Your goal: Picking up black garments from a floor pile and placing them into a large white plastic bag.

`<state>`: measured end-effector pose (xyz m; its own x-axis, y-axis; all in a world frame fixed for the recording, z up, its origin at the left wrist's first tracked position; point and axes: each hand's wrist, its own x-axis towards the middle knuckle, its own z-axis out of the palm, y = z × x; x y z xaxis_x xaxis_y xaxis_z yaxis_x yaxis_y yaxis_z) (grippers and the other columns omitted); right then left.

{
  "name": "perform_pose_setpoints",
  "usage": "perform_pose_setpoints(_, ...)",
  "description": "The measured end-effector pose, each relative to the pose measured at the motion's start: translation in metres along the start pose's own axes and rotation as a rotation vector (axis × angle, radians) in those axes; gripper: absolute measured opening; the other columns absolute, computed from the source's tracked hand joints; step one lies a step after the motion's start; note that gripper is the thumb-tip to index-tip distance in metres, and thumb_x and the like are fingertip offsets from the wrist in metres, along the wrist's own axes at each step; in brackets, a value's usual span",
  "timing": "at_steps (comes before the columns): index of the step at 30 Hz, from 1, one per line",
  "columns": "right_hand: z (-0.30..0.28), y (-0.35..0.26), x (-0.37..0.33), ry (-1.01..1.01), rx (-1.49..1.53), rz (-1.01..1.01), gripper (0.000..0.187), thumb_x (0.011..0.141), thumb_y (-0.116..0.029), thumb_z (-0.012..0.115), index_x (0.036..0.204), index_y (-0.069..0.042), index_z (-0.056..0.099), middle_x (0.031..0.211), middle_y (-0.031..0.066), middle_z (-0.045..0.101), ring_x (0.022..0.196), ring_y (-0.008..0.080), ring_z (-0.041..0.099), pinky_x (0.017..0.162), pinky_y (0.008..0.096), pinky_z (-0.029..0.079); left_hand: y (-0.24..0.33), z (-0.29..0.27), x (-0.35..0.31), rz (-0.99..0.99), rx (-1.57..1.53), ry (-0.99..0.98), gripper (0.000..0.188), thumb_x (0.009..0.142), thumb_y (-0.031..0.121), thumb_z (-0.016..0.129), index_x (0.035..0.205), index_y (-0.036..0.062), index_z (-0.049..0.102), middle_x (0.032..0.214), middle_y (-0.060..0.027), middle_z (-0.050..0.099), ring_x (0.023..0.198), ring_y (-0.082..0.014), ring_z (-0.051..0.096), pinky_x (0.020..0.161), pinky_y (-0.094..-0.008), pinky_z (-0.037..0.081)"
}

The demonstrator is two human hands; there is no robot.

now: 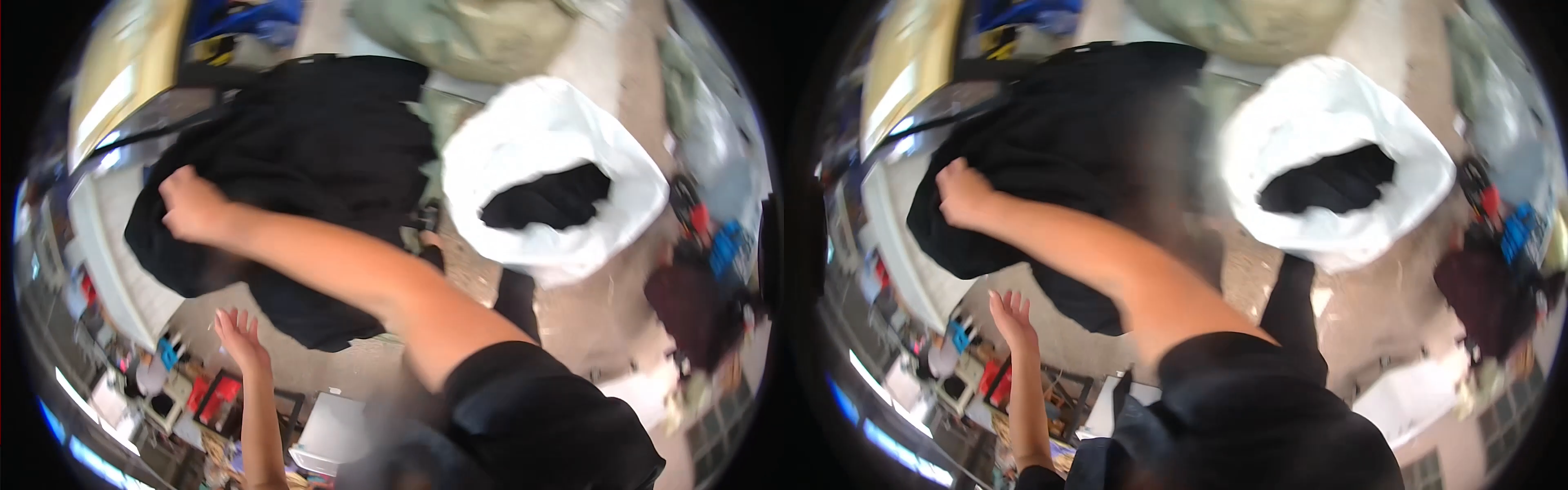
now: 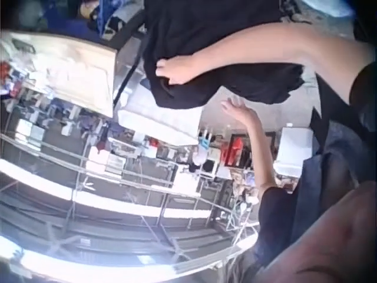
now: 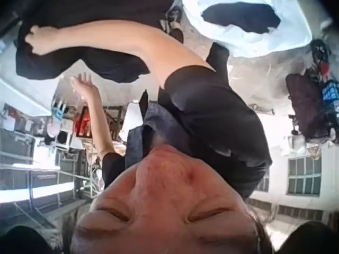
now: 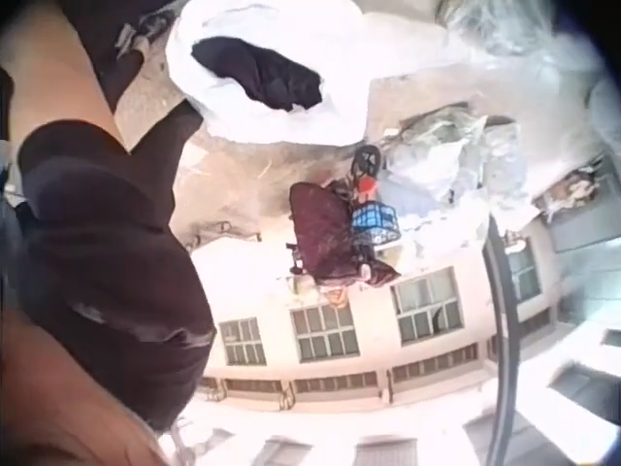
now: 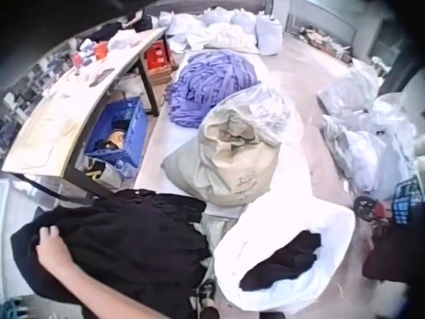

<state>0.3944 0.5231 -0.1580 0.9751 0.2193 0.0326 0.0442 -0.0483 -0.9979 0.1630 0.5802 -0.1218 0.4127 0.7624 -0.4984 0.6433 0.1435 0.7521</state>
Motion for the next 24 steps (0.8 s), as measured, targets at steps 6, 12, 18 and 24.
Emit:
perform_pose_setpoints(6, -0.082, 0.081, -0.130, -0.228, 0.032, -0.027, 0.016, 0.075, -0.015, 0.058, 0.087, -0.005, 0.061, 0.090, 0.0156, 0.058, 0.086, 0.0334, 0.059, 0.075, 0.0428, 0.049, -0.163, 0.026, -0.036, -0.354, 0.179, -0.507, 0.031, 0.090, 0.021, 0.058, 0.118, 0.0088, 0.051, 0.104, -0.0110, 0.059, 0.086, -0.0207, 0.061, 0.068, -0.0305, 0.050)
perform_pose_setpoints(12, -0.374, 0.319, -0.373, 0.138, -0.629, 0.567, 0.015, 0.069, -0.008, 0.063, 0.084, -0.006, 0.066, 0.085, 0.0127, 0.063, 0.083, 0.0286, 0.060, 0.075, 0.0389, 0.048, -0.226, 0.183, -0.136, -0.519, 0.413, -0.954, 0.026, 0.091, 0.015, 0.054, 0.114, 0.0032, 0.054, 0.094, -0.0098, 0.063, 0.078, -0.0166, 0.063, 0.066, -0.0240, 0.049)
perform_pose_setpoints(18, -0.709, 0.403, -0.526, 0.599, -1.046, 1.239, 0.034, 0.076, -0.026, 0.067, 0.093, 0.003, 0.060, 0.088, 0.0215, 0.064, 0.089, 0.0354, 0.062, 0.077, 0.0433, 0.050, -0.300, 0.338, -0.173, -0.320, 0.583, -1.130, 0.018, 0.091, 0.015, 0.053, 0.105, 0.0050, 0.059, 0.086, -0.0041, 0.063, 0.073, -0.0102, 0.059, 0.062, -0.0211, 0.044)
perform_pose_setpoints(24, -0.707, 0.408, -0.395, 0.313, -1.058, 0.495, 0.061, 0.079, -0.038, 0.063, 0.125, -0.001, 0.049, 0.109, 0.0218, 0.060, 0.103, 0.0359, 0.057, 0.087, 0.0413, 0.047, -0.381, 0.485, -0.193, 0.471, 0.814, -1.327, 0.020, 0.084, 0.007, 0.057, 0.104, 0.0054, 0.059, 0.082, -0.0091, 0.064, 0.071, -0.0189, 0.061, 0.065, -0.0291, 0.047)
